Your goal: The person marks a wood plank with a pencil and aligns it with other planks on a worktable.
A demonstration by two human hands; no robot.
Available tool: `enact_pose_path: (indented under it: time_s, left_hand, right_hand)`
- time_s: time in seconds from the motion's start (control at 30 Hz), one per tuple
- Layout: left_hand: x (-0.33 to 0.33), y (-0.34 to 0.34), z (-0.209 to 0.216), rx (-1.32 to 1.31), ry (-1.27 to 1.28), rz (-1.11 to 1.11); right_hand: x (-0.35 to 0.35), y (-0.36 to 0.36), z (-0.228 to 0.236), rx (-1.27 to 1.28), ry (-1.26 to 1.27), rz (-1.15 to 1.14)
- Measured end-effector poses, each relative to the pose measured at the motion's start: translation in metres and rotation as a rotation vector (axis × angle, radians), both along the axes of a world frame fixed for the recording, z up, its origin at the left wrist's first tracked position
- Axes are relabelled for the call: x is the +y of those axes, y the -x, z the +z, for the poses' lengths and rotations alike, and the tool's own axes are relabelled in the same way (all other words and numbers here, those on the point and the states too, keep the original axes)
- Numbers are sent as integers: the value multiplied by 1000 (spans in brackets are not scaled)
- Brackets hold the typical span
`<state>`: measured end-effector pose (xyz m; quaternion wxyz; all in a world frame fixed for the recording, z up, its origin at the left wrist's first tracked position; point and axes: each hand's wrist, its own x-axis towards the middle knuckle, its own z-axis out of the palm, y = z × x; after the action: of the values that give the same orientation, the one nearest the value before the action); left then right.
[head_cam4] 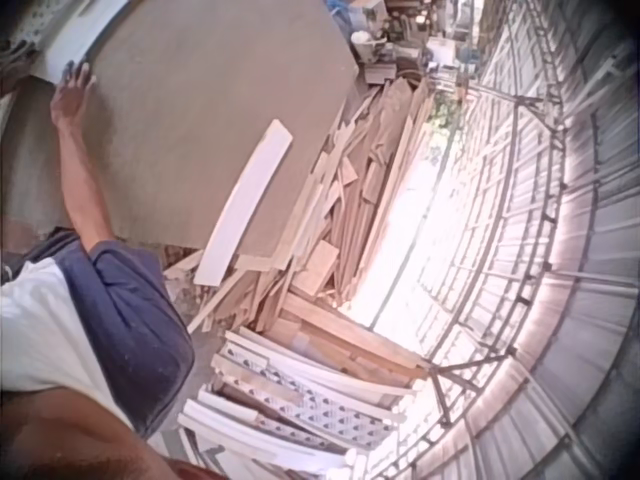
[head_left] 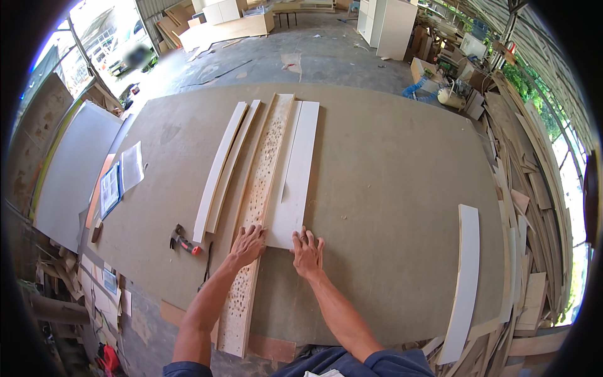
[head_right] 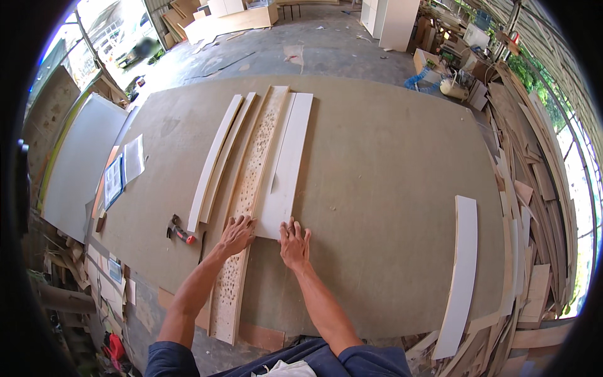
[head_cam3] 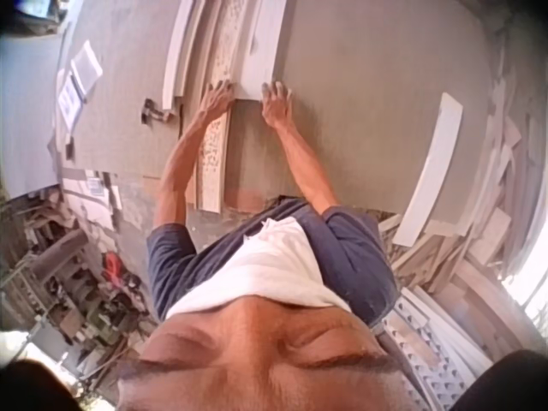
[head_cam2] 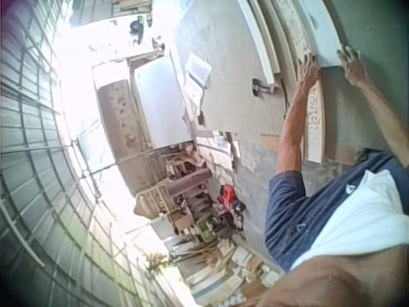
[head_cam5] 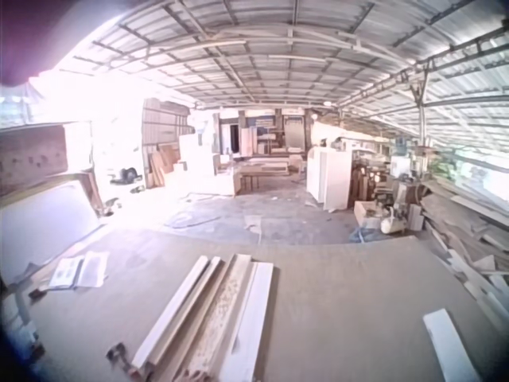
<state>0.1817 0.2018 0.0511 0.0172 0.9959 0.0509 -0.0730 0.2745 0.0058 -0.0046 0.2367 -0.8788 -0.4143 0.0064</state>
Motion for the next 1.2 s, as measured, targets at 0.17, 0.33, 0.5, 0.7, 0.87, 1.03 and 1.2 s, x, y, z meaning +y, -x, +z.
enact_pose_path:
  time_s: [0.17,0.33,0.5,0.7,0.87,1.03,1.2]
  left_hand:
    - [5,-13,3,44,17,32]
    - [12,-19,5,9,-13,33]
    - [15,-34,1,27,-16,30]
    - [24,-46,-3,7,-34,25]
    - [26,-56,2,13,-50,32]
    - [31,-62,2,35,-49,23]
    - [34,-70,0,40,-44,33]
  right_hand:
    - [7,-12,0,-8,13,-18]
    - [15,-20,8,31,55,-8]
    - [19,-33,5,28,44,-20]
    - [27,-45,10,20,24,-33]
    - [31,-56,8,-22,13,-54]
    - [35,-62,7,9,44,-35]
    - [40,-70,0,-6,-13,-54]
